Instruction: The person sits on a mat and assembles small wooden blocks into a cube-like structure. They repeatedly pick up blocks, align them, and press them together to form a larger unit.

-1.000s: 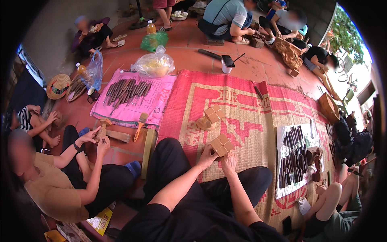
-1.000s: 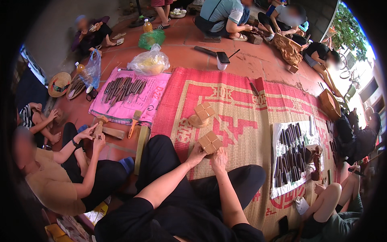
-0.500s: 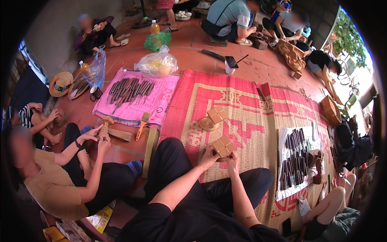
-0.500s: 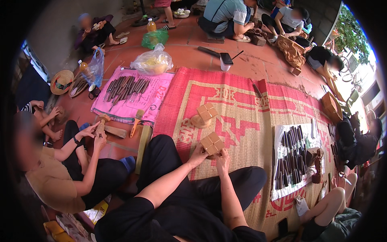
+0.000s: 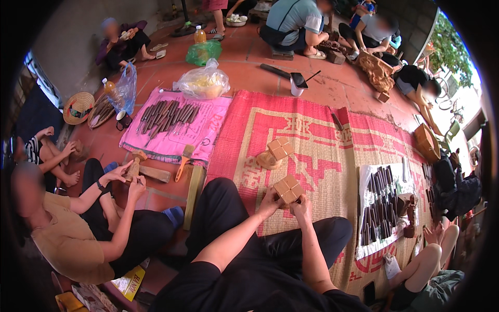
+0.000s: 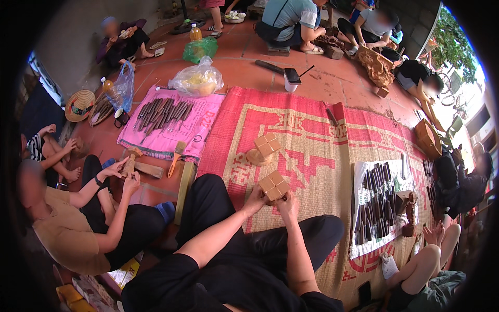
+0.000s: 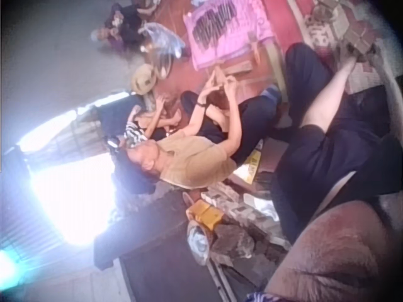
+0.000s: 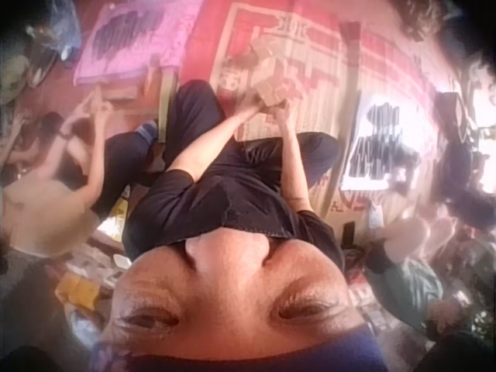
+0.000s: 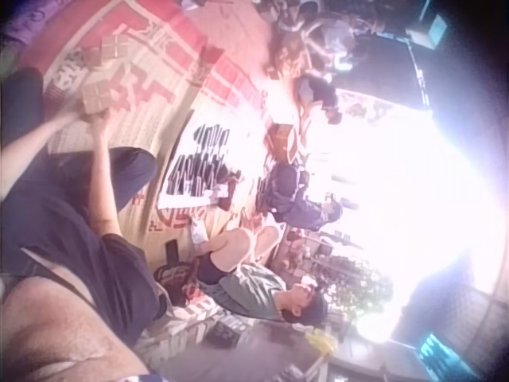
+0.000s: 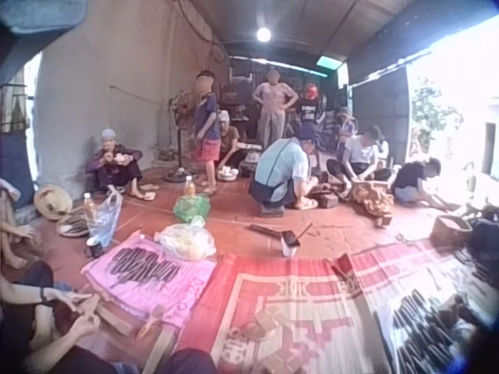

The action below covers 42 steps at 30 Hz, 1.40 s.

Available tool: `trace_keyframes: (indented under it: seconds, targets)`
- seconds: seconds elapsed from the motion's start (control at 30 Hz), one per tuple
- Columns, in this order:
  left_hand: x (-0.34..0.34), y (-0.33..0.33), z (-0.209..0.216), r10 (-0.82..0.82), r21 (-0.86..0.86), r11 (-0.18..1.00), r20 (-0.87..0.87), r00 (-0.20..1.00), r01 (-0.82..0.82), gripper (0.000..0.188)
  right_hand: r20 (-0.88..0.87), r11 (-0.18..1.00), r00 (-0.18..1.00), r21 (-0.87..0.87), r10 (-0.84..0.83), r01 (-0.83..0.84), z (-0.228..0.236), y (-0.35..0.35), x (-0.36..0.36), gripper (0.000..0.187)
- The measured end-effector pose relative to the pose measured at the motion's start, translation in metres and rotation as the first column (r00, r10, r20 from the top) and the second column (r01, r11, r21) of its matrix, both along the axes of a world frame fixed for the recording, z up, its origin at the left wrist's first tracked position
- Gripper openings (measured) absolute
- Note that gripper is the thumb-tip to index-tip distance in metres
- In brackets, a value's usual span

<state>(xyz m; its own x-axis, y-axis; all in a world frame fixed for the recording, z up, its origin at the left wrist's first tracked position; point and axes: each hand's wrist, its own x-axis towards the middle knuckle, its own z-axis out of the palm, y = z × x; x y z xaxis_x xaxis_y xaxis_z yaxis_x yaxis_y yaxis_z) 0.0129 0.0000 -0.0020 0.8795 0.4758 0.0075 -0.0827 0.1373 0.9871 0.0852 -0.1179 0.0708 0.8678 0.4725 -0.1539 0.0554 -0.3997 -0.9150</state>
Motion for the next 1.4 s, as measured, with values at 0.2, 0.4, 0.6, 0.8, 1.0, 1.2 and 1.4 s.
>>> trace_keyframes:
  seconds: [0.2,0.4,0.6,0.8,1.0,1.2,1.4]
  targets:
    - [0.001,-0.001,-0.004,-0.009,-0.076,0.997,0.029,1.000,0.012,0.056,0.239,0.991,0.970,-0.117,-0.038,0.068,-0.019,-0.005,0.014,0.030]
    - [0.002,0.002,-0.012,-0.003,0.070,0.998,0.001,1.000,0.003,0.067,-0.059,0.958,0.994,0.265,-0.095,0.108,-0.010,0.006,-0.015,0.021]
    - [0.003,-0.001,-0.017,0.003,-0.099,0.995,0.019,1.000,-0.001,0.056,-0.019,0.944,0.995,0.314,-0.095,0.096,0.003,0.004,-0.021,0.019]
    - [0.004,0.000,-0.003,0.008,0.109,0.994,0.005,1.000,-0.008,0.059,0.097,0.980,0.990,0.179,-0.106,0.087,-0.035,0.001,-0.006,0.018]
    - [0.004,0.002,-0.009,-0.024,0.010,1.000,-0.009,1.000,0.024,0.055,-0.310,0.896,0.951,0.419,-0.015,0.150,0.000,0.001,-0.022,0.017]
    - [0.001,0.001,-0.012,-0.002,0.057,0.998,-0.013,1.000,0.003,0.053,-0.192,0.908,0.977,0.385,-0.097,0.165,0.004,0.006,-0.033,0.013]
    - [-0.003,-0.003,0.000,-0.053,-0.091,0.994,0.003,0.999,0.053,0.054,-0.343,0.894,0.939,0.414,-0.022,0.173,-0.013,-0.006,-0.038,0.015]
